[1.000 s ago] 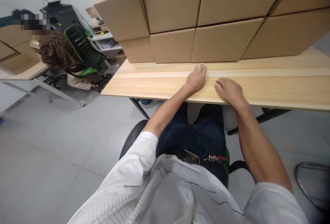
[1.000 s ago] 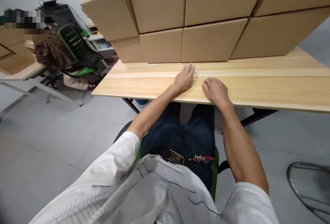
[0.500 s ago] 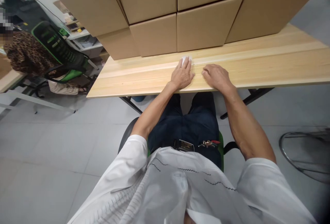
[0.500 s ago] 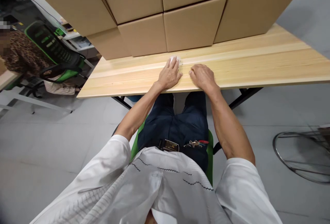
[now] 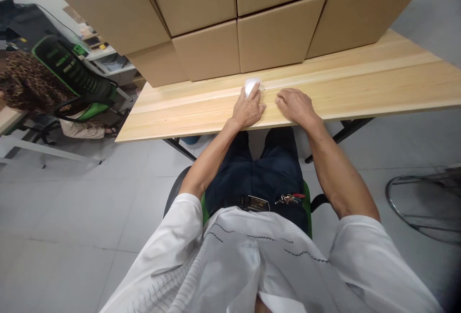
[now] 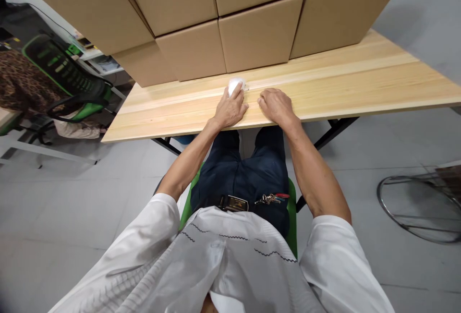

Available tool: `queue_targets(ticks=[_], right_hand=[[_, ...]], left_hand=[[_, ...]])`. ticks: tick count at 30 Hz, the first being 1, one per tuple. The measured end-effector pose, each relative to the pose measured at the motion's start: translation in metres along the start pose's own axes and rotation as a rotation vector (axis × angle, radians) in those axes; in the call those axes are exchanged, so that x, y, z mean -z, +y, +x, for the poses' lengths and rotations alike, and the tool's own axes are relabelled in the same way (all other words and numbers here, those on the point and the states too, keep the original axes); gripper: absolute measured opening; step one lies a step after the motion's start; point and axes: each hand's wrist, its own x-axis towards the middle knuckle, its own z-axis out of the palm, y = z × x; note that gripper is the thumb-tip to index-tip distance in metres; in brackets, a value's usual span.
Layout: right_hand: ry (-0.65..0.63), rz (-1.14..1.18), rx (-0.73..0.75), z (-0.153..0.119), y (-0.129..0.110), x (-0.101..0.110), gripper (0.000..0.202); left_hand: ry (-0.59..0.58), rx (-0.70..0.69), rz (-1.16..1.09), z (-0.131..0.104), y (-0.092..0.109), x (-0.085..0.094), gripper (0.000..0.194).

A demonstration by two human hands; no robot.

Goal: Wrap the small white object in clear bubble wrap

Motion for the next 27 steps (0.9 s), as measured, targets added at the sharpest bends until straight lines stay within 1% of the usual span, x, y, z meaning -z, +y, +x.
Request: queue_targets(ticks=[4,9,14,18,21,24,27], right_hand=[[-0.015,-0.008,-0.01,0.0,-0.002,0.003,0.048],[-0.034,-0.016,-0.013,-0.001,-0.009,0.008,0.05],[-0.043,-0.014,-0.013,-0.002,-0.012,0.011,0.051],[-0.032,0.001,0.004,-0.002,-0.011,0.011,0.049],[-0.02,0.025,-0.002,-0.002,-0.012,0.01,0.049],[-0.032,0.034,-0.014,-0.002,-0.014,0.01,0.048],[-0.035,0.058,-0.008,0.0,-0.015,0.01,0.048]], left_hand=[[-0.024,-0.004,0.018,-0.003,0.0,0.001,0.072],[-0.071,-0.003,0.056,-0.011,0.006,0.004,0.072],[-0.068,0.006,0.052,-0.021,0.011,0.009,0.065],[-0.076,-0.033,0.09,-0.024,0.008,0.013,0.056],[-0.079,-0.059,0.098,-0.028,0.003,0.014,0.058],[-0.021,-0.039,0.079,-0.037,-0.004,0.023,0.069],[0.117,0.03,0.033,-0.039,-0.014,0.044,0.084]])
